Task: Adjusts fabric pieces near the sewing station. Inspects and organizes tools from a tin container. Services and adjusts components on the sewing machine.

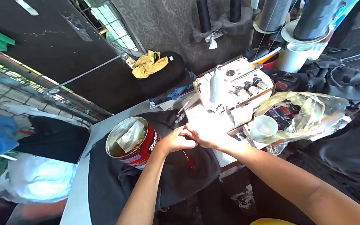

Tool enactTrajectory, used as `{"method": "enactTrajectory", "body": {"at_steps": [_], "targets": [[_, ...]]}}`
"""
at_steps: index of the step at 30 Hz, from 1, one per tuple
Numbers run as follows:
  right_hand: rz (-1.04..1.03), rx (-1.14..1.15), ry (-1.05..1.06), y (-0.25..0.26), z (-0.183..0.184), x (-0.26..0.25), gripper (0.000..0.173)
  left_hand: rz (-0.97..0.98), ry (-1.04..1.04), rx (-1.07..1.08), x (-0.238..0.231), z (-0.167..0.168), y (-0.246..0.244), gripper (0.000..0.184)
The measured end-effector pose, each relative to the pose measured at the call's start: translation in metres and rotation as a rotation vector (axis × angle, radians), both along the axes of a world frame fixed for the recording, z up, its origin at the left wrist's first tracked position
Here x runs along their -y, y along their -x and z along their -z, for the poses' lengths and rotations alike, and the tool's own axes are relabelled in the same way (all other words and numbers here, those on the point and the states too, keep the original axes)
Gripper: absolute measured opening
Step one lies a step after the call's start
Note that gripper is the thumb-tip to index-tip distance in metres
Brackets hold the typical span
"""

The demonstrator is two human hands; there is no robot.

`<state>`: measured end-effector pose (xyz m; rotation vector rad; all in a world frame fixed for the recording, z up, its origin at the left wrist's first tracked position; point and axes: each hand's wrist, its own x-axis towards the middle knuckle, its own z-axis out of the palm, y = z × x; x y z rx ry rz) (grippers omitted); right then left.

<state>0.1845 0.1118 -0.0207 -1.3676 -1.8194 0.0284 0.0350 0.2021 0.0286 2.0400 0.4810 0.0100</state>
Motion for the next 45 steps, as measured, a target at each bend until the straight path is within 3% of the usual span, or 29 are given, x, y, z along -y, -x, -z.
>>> {"method": "enactTrajectory", "body": {"at_steps": [6,13,27,37,45], "targets": [[0.018,0.031,0.013,-0.002,-0.002,0.001,0.042,-0.036,-0.024,-0.046,0.002,-0.003,-0.002,0.042],[0.016,0.029,-0.027,-0.002,0.0,-0.001,0.042,-0.045,-0.108,-0.082,0.004,-0.005,-0.004,0.032],[-0.01,0.054,0.027,0.002,-0.005,-0.005,0.04,-0.03,0.011,0.005,-0.002,0.0,0.003,0.03],[0.013,0.026,0.064,0.003,-0.007,-0.004,0.043,-0.019,-0.002,-0.056,-0.005,-0.005,-0.002,0.034],[0.071,0.102,-0.061,0.0,-0.007,-0.009,0.039,0.035,-0.084,0.019,-0.011,0.005,0.0,0.03]]}}
